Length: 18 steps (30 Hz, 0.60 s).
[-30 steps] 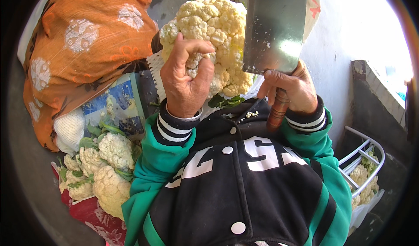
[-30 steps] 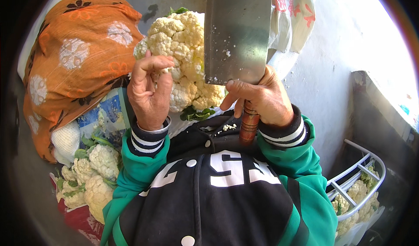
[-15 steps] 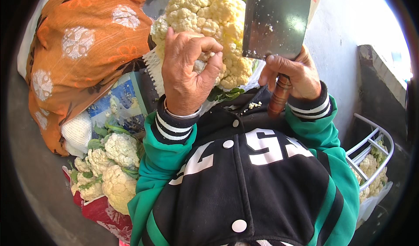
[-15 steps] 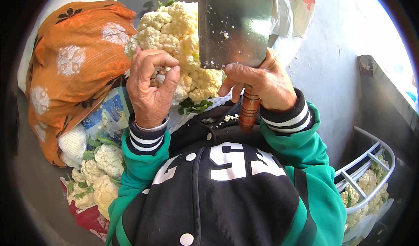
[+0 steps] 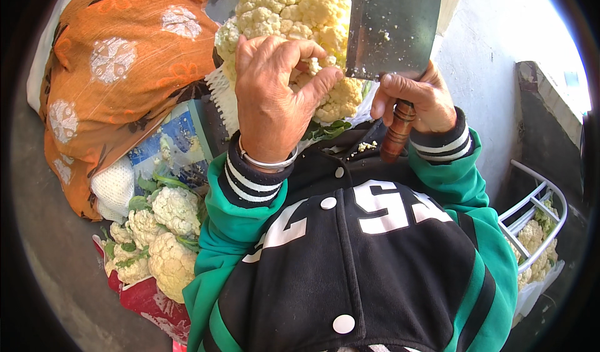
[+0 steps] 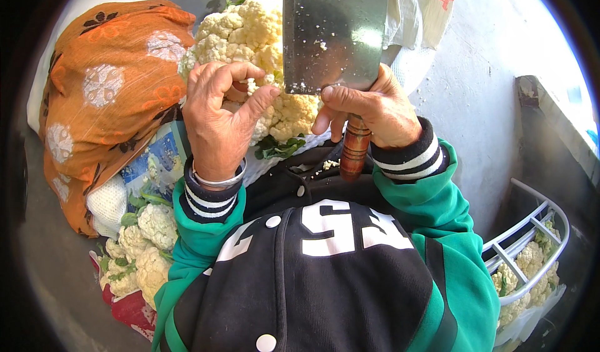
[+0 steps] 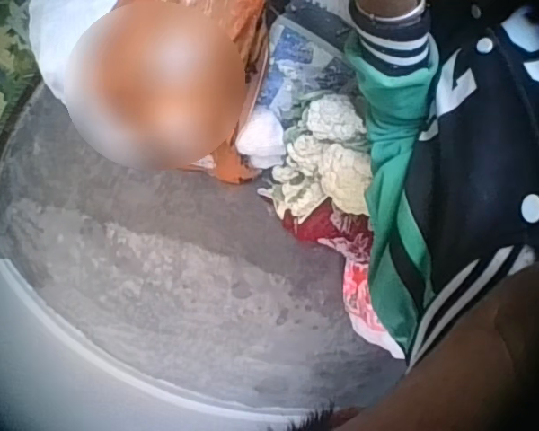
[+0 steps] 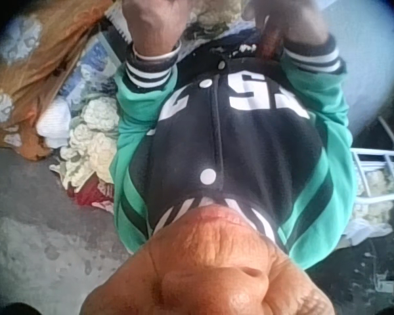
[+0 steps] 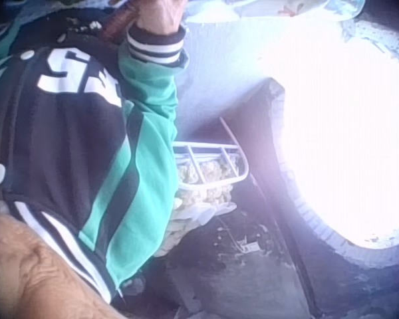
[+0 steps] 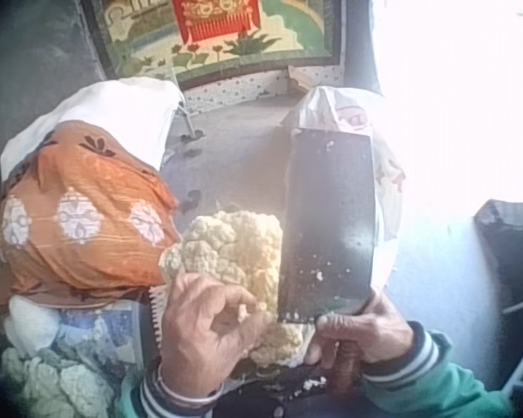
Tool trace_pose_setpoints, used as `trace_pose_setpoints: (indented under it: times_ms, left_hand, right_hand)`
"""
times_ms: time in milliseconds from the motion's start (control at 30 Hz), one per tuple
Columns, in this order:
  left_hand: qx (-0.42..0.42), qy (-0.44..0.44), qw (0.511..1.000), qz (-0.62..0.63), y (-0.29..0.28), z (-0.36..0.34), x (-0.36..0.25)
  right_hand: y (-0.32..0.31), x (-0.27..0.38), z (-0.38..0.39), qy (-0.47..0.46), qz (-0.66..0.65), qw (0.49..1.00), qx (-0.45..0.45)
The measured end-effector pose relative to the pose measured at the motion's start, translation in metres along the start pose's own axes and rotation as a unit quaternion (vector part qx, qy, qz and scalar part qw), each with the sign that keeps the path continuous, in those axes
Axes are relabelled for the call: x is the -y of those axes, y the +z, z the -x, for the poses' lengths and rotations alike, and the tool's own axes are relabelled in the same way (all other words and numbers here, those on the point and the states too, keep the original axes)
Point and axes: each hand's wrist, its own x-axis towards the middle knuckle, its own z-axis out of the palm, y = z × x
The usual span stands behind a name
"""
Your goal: The person holds a whole cauliflower and uses a cleaver to trim and cut it into smaller florets. The person repeatedly slices the cauliflower, removing outer layers and separating florets while holding the vegetable with the other hand.
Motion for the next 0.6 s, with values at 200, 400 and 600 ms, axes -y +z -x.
trace_pose_setpoints:
  times_ms: [200, 400, 600]
  left_hand:
    - [0.004, -0.003, 1.000, 0.009, 0.001, 0.000, -0.002]
    - [0.020, 0.051, 0.998, -0.036, 0.003, 0.000, 0.005]
    - [0.016, 0.051, 0.998, -0.036, 0.004, 0.002, 0.008]
  right_hand:
    - [-0.003, -0.003, -0.001, -0.015, -0.020, 1.000, 0.001]
    - [-0.004, -0.006, -0.002, -0.017, -0.030, 0.999, 0.008]
    - [-0.005, -0.006, -0.002, -0.015, -0.037, 0.999, 0.002]
